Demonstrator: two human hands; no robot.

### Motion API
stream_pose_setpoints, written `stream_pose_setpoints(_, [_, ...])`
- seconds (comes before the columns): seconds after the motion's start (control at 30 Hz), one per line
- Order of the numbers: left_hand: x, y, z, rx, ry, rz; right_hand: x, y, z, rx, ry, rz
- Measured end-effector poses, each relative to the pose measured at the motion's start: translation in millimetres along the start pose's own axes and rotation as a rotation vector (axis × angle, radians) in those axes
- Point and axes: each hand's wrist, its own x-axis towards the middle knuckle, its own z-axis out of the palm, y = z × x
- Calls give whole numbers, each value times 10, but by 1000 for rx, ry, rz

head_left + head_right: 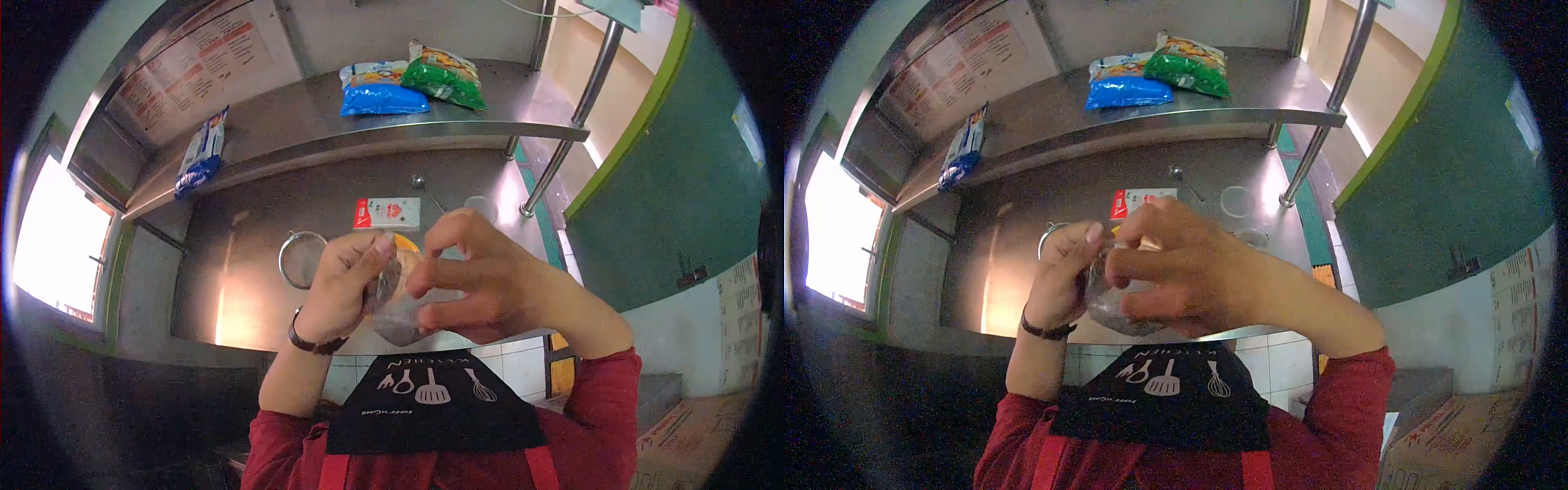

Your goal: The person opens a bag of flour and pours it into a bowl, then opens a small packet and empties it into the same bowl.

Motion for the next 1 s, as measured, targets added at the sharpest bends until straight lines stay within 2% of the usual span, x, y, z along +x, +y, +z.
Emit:
stream_pose_setpoints(0.07, [-14,-77,-145,-51,43,17,81,3,101,279,8,-76])
stream_pose_setpoints(0.1, [-41,-112,-258,-116,-77,142,118,7,143,283,0,-85])
stream_pose_setpoints(0.17, [60,-264,-435,-269,-356,439,185,11,210,532,45,10])
stream_pose_setpoints(0.2, [64,-576,-517,-273,-345,447,216,18,219,537,35,3])
stream_pose_setpoints(0.27, [-92,-1240,-603,674,-228,538,264,52,225,470,193,-18])
stream_pose_setpoints(0.33, [-388,-1323,-510,-379,-549,-33,299,106,204,498,183,19])
stream_pose_setpoints(0.37, [-302,-1384,-390,-382,-549,-31,291,118,185,530,174,76])
stream_pose_setpoints(0.4, [-194,-1495,-175,-545,-733,104,282,116,137,535,167,84])
stream_pose_setpoints(0.43, [-147,-1562,-62,-711,-910,249,284,120,54,548,60,124])
stream_pose_setpoints(0.47, [-188,-1520,-107,-723,-904,256,286,131,-29,559,-49,160])
stream_pose_setpoints(0.5, [-259,-1415,-204,-604,-777,44,284,147,-110,563,-64,158])
stream_pose_setpoints(0.53, [-313,-1314,-315,-482,-644,-162,284,172,-193,574,-183,186])
stream_pose_setpoints(0.57, [-304,-1229,-446,-388,-692,-219,272,204,-252,582,-300,214])
stream_pose_setpoints(0.6, [-259,-1115,-492,-394,-689,-211,208,252,-255,582,-309,210])
stream_pose_setpoints(0.67, [-217,-879,-532,51,-698,67,43,335,-164,910,-363,383])
stream_pose_setpoints(0.7, [-256,-819,-572,172,-707,-90,4,325,-111,912,-368,385])
stream_pose_setpoints(0.8, [-413,-889,-648,136,-692,-141,-123,206,7,772,-349,385])
stream_pose_setpoints(0.87, [-484,-941,-685,150,-734,-138,-156,117,93,703,-388,234])
stream_pose_setpoints(0.9, [-513,-954,-688,145,-775,-31,-162,65,98,716,-385,246])
stream_pose_setpoints(0.93, [-554,-966,-695,140,-814,75,-156,4,81,660,-489,235])
stream_pose_setpoints(0.97, [-628,-939,-700,77,-798,-36,-169,-53,91,603,-593,223])
stream_pose_setpoints(1.0, [-687,-984,-733,67,-800,-54,-215,-110,145,620,-588,234])
